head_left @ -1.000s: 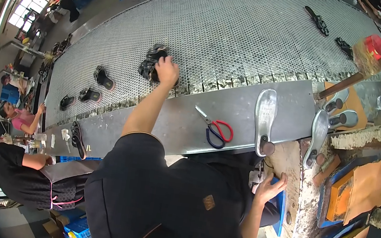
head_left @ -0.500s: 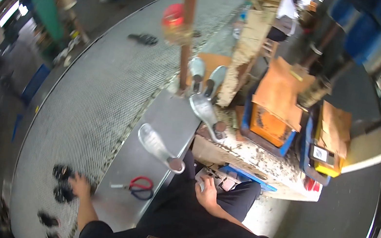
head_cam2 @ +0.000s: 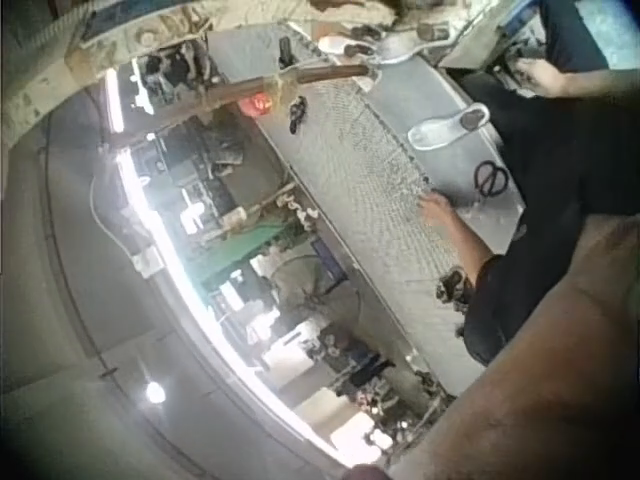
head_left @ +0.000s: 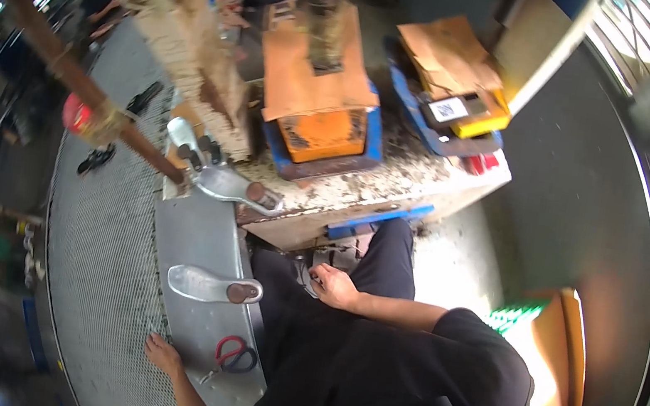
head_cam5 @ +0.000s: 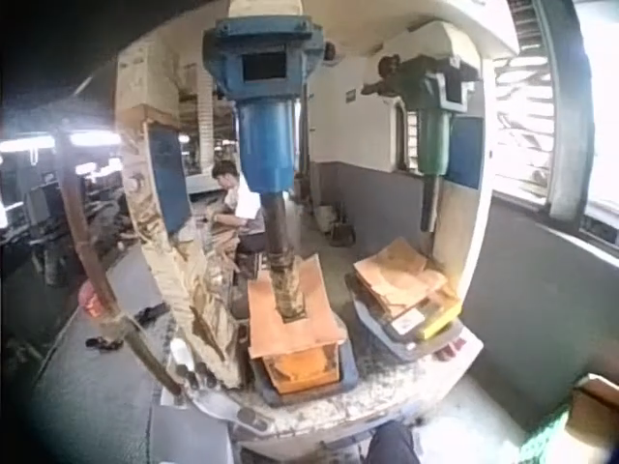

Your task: Assemble shoe components using a industrial press machine and workbench.

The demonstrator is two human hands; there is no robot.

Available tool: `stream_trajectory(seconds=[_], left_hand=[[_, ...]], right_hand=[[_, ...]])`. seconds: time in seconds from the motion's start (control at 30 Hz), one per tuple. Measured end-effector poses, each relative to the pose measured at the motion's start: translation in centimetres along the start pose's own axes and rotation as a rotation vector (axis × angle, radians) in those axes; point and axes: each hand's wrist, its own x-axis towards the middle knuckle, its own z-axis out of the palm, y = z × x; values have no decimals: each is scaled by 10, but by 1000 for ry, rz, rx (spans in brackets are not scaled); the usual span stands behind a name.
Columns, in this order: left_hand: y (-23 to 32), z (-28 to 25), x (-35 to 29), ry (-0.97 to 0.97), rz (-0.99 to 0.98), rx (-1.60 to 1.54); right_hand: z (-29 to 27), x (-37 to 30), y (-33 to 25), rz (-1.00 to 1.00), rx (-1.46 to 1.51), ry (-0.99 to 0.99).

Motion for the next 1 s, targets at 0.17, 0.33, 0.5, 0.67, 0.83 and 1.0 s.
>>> stream_trajectory(seconds=[0.17,0.33,0.5,0.67,0.83,1.0], left_hand=[[91,40,31,-130,103,-22],[100,42,19,-134,-11,-67],[100,44,18,-69,179,88],[121,39,7,-64,133,44],[93,24,12,-15,131,42],[118,16,5,-73,20,38]], right_hand=[[-42,-19,51,85,-55,67],[-158,3,54,-165,-234,359],[-319,75,52,17,-297,705],[-299,58,60,46,-232,679],[-127,24,91,-21,-100,353],[7,-23,106,233,-389,-345]])
